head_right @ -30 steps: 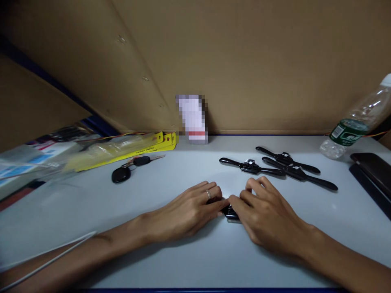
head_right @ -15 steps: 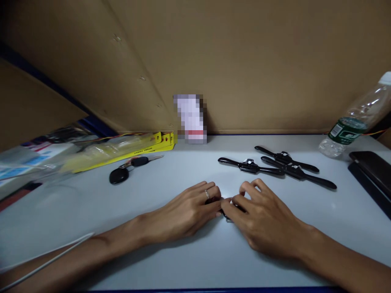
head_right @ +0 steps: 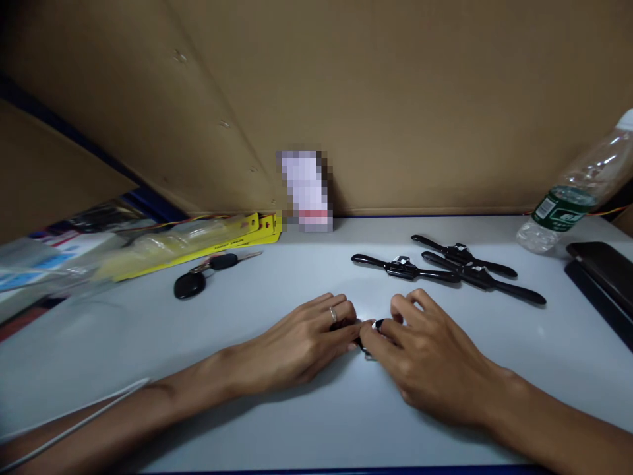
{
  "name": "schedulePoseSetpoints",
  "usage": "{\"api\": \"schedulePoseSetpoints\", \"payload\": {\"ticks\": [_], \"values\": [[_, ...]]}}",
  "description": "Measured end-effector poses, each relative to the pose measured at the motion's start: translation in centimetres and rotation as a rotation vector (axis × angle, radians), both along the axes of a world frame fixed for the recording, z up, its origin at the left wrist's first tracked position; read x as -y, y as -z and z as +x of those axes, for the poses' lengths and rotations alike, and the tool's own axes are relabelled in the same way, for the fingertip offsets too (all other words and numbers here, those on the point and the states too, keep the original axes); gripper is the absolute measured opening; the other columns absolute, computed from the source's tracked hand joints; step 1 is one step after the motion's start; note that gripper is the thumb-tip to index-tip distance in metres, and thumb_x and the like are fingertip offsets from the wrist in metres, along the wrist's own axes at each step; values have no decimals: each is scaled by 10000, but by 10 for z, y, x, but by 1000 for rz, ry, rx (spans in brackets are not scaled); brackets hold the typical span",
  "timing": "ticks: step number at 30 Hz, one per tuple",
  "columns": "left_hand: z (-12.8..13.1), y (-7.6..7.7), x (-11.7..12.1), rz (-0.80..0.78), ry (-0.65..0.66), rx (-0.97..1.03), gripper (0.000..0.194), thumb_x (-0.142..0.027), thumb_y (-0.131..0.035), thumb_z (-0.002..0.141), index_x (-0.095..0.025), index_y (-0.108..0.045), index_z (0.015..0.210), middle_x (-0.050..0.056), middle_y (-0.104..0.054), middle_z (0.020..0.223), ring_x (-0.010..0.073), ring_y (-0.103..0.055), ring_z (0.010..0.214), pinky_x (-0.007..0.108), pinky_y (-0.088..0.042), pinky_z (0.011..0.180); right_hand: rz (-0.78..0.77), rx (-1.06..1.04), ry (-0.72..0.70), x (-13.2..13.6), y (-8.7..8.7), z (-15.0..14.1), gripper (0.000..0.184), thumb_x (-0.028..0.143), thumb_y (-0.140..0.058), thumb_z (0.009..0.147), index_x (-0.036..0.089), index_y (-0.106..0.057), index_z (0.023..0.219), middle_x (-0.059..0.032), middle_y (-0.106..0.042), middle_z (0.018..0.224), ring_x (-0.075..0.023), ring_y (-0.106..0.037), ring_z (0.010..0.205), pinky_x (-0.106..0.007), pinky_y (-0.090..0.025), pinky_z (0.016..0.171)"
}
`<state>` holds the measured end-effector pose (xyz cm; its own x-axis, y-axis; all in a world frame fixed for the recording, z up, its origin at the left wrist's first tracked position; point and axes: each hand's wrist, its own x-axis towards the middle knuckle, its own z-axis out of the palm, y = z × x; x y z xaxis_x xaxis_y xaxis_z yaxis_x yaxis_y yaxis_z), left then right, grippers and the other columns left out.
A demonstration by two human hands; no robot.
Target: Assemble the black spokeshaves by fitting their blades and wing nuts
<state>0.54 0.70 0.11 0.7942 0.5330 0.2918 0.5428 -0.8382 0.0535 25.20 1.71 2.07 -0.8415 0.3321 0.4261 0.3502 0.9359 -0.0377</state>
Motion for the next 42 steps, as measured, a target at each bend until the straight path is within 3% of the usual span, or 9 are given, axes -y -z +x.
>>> {"api": "schedulePoseSetpoints", "payload": {"ticks": [3, 8, 13, 17, 22, 30, 33, 36, 42], "values": [[0, 0, 0, 5, -3, -13, 264, -212, -389, 1077, -135, -631, 1147, 64, -602, 920, 189, -523, 796, 333, -468, 711, 26, 19, 62, -1, 0, 0, 371, -69, -423, 873, 115, -669, 1080, -63, -664, 794, -237, -487, 869, -374, -329, 774], [1, 0, 0, 2, -5, 7, 265, -192, -388, 1077, -128, -621, 1184, 60, -607, 917, 172, -519, 777, 311, -467, 694, -63, -16, -54, 1, -2, -1, 334, -40, -447, 888, 117, -674, 1076, -49, -679, 815, -227, -478, 868, -363, -343, 801], [0, 0, -1, 23, 0, -23, 271, -216, -393, 1078, -126, -621, 1193, 65, -599, 921, 194, -535, 818, 335, -479, 720, -11, -12, 72, -2, -3, 0, 383, -85, -413, 869, 89, -691, 1067, -65, -667, 796, -229, -469, 860, -361, -328, 771], [0, -1, -1, 14, 11, 22, 251, -180, -397, 1067, -137, -642, 1035, 54, -584, 892, 187, -508, 772, 328, -439, 668, -133, -16, -35, -4, -4, 1, 331, -54, -440, 887, 113, -667, 1060, -60, -696, 862, -228, -474, 903, -354, -351, 804], [1, -1, -1, 28, 17, 25, 247, -176, -394, 1069, -136, -638, 1059, 54, -584, 885, 185, -508, 769, 322, -426, 656, -203, -50, -81, -5, -5, 2, 313, -37, -447, 915, 136, -651, 1078, -50, -699, 877, -216, -483, 903, -344, -367, 808], [0, -2, -1, 28, 6, -21, 244, -205, -410, 1072, -137, -637, 1130, 57, -597, 903, 187, -533, 787, 330, -468, 685, -23, -19, 12, -5, -7, 0, 362, -73, -407, 885, 113, -656, 1071, -55, -686, 799, -222, -474, 853, -356, -342, 772], [1, -1, -1, 32, 9, -2, 251, -181, -401, 1066, -136, -647, 1044, 57, -593, 893, 185, -526, 777, 328, -451, 668, -87, -17, -46, -2, -8, -1, 347, -59, -415, 890, 106, -657, 1078, -57, -693, 856, -218, -478, 874, -351, -348, 787], [1, -1, -1, 18, 14, -1, 251, -166, -390, 1064, -123, -630, 1121, 58, -593, 899, 192, -537, 790, 332, -455, 676, -132, -26, -108, -1, -8, -1, 293, -36, -440, 900, 116, -667, 1007, -40, -664, 798, -210, -471, 844, -345, -350, 785], [-2, -1, 0, 21, 9, -28, 241, -200, -422, 1065, -125, -634, 1151, 60, -590, 901, 201, -539, 800, 340, -474, 685, -5, -25, 10, -5, -6, 2, 351, -74, -413, 893, 103, -662, 1066, -53, -669, 776, -224, -482, 866, -350, -334, 770]]}}
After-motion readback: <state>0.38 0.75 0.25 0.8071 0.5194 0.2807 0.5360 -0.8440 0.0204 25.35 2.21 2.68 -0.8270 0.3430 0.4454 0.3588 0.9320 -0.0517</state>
